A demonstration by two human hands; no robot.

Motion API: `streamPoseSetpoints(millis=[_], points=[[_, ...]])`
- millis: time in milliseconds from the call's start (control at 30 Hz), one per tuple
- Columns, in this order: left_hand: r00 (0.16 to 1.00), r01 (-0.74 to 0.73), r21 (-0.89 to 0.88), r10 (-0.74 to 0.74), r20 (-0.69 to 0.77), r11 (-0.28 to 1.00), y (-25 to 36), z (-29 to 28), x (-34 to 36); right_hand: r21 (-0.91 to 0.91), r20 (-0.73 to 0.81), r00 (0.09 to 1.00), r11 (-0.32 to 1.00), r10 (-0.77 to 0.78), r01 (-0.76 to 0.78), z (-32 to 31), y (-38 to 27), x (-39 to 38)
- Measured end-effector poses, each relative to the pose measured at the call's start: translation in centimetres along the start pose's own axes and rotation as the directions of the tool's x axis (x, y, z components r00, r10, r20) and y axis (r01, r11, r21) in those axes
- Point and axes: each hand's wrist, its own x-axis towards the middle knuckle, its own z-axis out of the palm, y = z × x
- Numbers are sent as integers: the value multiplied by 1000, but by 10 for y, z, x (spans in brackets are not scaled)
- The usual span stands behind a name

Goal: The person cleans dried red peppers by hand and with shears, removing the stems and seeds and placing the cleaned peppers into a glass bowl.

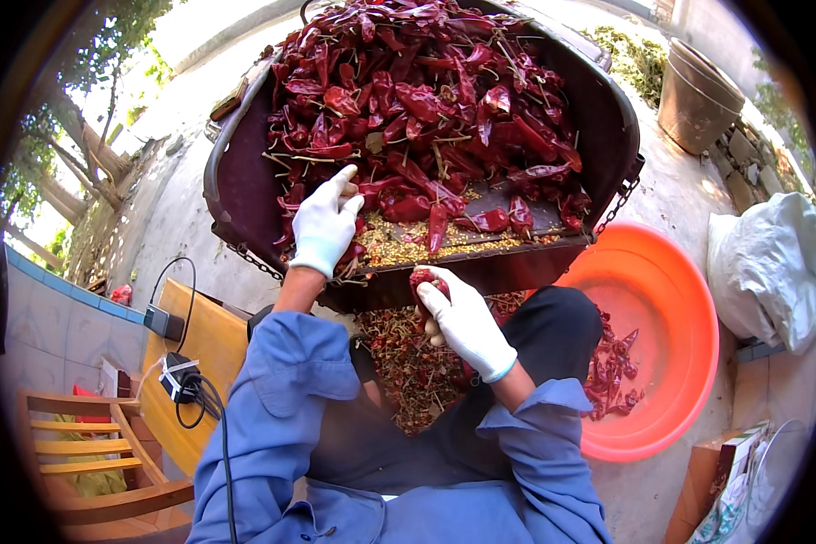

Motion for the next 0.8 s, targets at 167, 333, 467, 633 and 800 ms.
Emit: streamPoseSetpoints(millis=[167,333,467,633,800], points=[[999,-15,199,8,34,980,-13,-32,-50,93,64,997,995,-44,38,-3,10,3],[987,-2,487,-75,139,873,-34,-43,-95,65,59,994,994,-95,91,2,9,3],[982,34,567,-132,132,823,-28,-39,-89,45,28,994,994,-103,102,6,1,1],[947,75,521,-224,229,850,-27,-38,-82,5,31,997,998,-70,70,6,3,0],[986,116,104,-128,110,988,-61,-43,-86,3,63,997,999,-51,51,3,3,-2]])
